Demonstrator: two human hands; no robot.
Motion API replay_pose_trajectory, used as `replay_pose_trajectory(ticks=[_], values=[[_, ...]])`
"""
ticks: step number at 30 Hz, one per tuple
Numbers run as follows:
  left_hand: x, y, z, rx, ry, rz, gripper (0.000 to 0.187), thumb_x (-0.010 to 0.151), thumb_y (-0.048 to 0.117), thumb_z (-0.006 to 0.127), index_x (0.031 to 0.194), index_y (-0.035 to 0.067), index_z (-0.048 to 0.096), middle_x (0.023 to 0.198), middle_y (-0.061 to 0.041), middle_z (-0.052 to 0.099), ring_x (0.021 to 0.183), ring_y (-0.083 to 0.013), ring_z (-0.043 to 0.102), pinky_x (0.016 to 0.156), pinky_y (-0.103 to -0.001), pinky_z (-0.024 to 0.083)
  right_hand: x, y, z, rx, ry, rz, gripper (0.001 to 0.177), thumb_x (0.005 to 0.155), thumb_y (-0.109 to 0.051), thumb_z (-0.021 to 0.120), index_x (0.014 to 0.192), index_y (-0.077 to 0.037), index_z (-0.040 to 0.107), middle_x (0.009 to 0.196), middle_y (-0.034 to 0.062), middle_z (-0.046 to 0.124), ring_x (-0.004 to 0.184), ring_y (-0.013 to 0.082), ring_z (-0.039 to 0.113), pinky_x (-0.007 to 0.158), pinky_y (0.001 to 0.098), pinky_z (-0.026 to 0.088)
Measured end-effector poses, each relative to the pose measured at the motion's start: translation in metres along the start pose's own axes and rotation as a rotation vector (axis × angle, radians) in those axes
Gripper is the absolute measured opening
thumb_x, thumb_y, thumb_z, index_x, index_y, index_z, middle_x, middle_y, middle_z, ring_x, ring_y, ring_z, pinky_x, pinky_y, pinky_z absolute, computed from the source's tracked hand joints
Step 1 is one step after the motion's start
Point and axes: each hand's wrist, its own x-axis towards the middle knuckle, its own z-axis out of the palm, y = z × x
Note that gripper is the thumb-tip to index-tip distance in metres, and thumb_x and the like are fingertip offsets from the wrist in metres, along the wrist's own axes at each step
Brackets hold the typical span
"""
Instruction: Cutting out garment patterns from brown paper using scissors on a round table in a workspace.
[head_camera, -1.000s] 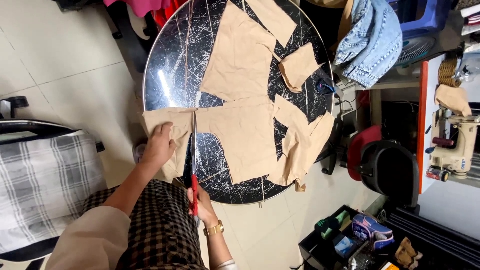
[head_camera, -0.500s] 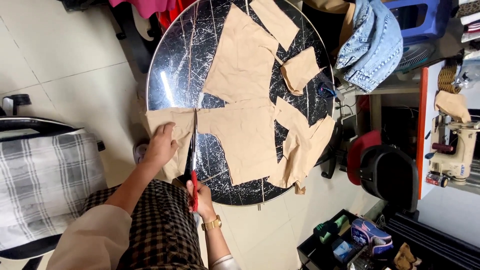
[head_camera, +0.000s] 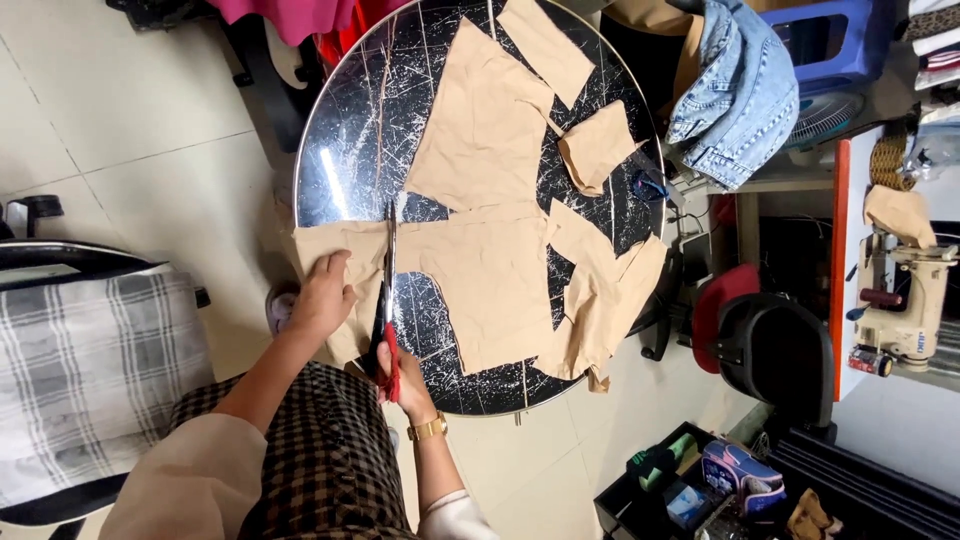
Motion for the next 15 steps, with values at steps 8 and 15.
replay_pose_trajectory(ticks=[8, 15], values=[[-0.010, 0.041, -0.052, -0.096, -0.053, -0.069, 0.065, 0.073, 0.007, 0.052, 0.131, 0.001, 0.025, 0.111, -0.024, 0.045, 0.100, -0.0413, 0.053, 0.083, -0.047, 0.049, 0.017, 0.026, 0.001, 0.094, 0.090, -0.046, 0.044, 0.090, -0.038, 0.054, 0.065, -0.002, 0.050, 0.041, 0.0150, 0.045, 0.027, 0.0208, 0.048, 0.021, 0.0191, 0.037], [0.004, -0.009, 0.013, 0.117, -0.071, -0.062, 0.036, 0.077, 0.017, 0.052, 0.109, 0.004, 0.044, 0.093, -0.018, 0.054, 0.086, -0.0381, 0.061, 0.071, -0.045, 0.052, -0.037, 0.016, -0.001, 0.059, -0.086, -0.110, 0.046, 0.091, -0.043, 0.053, 0.065, -0.006, 0.048, 0.040, 0.0118, 0.046, 0.029, 0.0186, 0.049, 0.026, 0.0201, 0.036]])
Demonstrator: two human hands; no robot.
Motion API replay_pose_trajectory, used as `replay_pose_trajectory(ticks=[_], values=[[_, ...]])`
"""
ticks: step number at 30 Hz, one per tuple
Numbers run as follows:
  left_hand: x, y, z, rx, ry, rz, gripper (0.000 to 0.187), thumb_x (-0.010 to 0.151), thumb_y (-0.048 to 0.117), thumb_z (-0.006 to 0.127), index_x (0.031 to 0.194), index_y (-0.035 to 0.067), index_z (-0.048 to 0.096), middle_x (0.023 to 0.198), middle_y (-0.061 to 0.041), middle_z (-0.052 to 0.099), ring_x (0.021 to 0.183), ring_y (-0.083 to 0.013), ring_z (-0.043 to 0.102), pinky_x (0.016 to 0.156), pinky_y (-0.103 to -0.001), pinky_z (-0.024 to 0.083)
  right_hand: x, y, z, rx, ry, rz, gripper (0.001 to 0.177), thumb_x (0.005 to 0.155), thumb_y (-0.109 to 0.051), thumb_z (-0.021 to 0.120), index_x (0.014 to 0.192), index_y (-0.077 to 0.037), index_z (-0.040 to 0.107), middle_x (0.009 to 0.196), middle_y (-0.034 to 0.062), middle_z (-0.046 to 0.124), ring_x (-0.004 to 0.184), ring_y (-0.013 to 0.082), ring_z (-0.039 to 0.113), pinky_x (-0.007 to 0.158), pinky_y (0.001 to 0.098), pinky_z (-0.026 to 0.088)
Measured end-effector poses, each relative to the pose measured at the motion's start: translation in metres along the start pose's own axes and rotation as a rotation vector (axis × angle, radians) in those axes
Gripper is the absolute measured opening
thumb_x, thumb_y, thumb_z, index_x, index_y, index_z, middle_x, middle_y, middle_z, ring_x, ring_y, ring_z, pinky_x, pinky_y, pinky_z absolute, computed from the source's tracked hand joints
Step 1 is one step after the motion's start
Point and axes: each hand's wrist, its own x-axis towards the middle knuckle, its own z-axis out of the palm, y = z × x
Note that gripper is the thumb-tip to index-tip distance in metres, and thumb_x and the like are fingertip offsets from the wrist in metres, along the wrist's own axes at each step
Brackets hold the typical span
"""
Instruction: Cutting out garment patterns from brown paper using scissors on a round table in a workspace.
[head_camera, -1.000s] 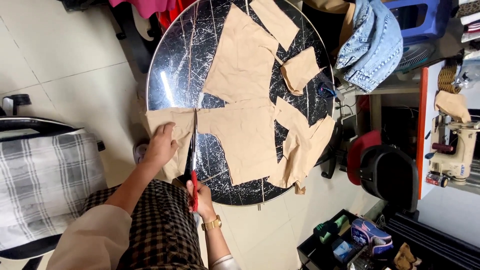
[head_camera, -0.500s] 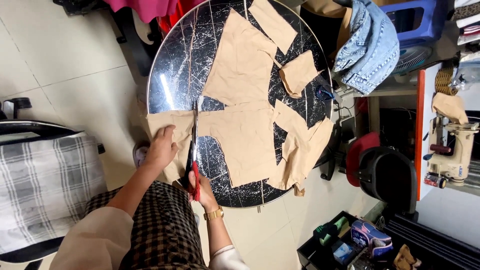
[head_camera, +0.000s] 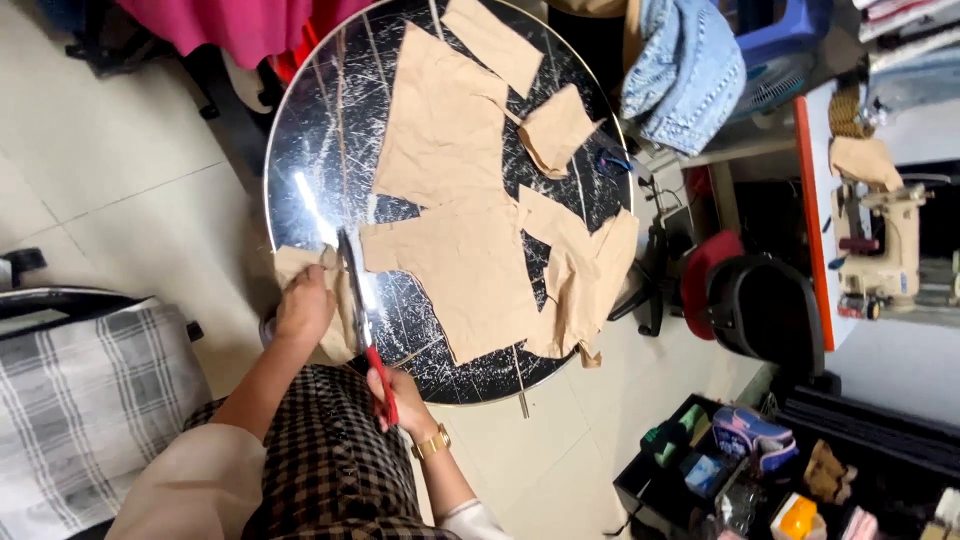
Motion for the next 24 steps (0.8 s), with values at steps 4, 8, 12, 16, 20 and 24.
replay_pose_trajectory(ticks=[4, 8, 12, 16, 20, 24], values=[[-0.019, -0.004, -0.045, -0.164, -0.191, -0.108, 0.031, 0.087, 0.015, 0.038, 0.115, 0.007, 0.049, 0.100, -0.021, 0.059, 0.086, -0.0405, 0.058, 0.070, -0.047, 0.047, -0.052, -0.006, -0.010, -0.002, -0.149, 0.037, 0.045, 0.085, -0.053, 0.046, 0.070, -0.011, 0.041, 0.044, -0.0005, 0.048, 0.032, 0.0060, 0.048, 0.028, 0.0121, 0.035], [-0.038, -0.015, -0.085, 0.070, -0.269, 0.010, 0.038, 0.085, 0.029, 0.031, 0.107, 0.006, 0.051, 0.097, -0.025, 0.061, 0.088, -0.0428, 0.058, 0.071, -0.048, 0.045, -0.102, 0.006, -0.030, 0.047, -0.051, 0.048, 0.043, 0.084, -0.051, 0.048, 0.070, -0.011, 0.041, 0.050, -0.0040, 0.046, 0.035, 0.0026, 0.047, 0.030, 0.0091, 0.035], [-0.064, 0.025, -0.167, 0.175, -0.303, 0.049, 0.022, 0.079, 0.033, 0.050, 0.089, 0.014, 0.052, 0.087, -0.018, 0.066, 0.083, -0.0375, 0.062, 0.065, -0.041, 0.044, -0.141, 0.035, -0.058, 0.189, 0.115, -0.009, 0.046, 0.078, -0.054, 0.049, 0.068, -0.010, 0.045, 0.060, 0.0029, 0.054, 0.036, 0.0044, 0.050, 0.029, 0.0101, 0.037], [-0.097, 0.133, -0.250, 0.178, -0.174, 0.199, 0.026, 0.075, 0.026, 0.052, 0.101, 0.024, 0.054, 0.061, -0.010, 0.065, 0.063, -0.0257, 0.063, 0.064, -0.034, 0.044, -0.156, 0.060, -0.086, 0.415, 0.328, 0.011, 0.032, 0.091, -0.019, 0.047, 0.067, 0.001, 0.044, 0.053, 0.0097, 0.051, 0.030, 0.0134, 0.048, 0.023, 0.0166, 0.031], [-0.116, 0.265, -0.284, -0.131, 0.016, 0.702, 0.040, 0.085, 0.007, 0.051, 0.125, 0.007, 0.048, 0.077, -0.010, 0.058, 0.062, -0.0195, 0.050, 0.055, -0.033, 0.041, -0.165, 0.078, -0.128, 0.554, 0.369, -0.400, 0.048, 0.090, -0.011, 0.045, 0.048, -0.014, 0.021, 0.040, 0.0077, 0.032, 0.025, 0.0170, 0.041, 0.024, 0.0176, 0.023], [-0.141, 0.395, -0.281, -0.097, 0.241, 0.950, 0.014, 0.093, 0.008, 0.047, 0.104, -0.001, 0.051, 0.090, -0.012, 0.055, 0.082, -0.0264, 0.051, 0.066, -0.041, 0.034, -0.172, 0.098, -0.190, 0.582, 0.491, -0.274, 0.041, 0.079, 0.008, 0.039, 0.048, -0.011, 0.020, 0.040, 0.0101, 0.028, 0.021, 0.0211, 0.038, 0.018, 0.0229, 0.026]])
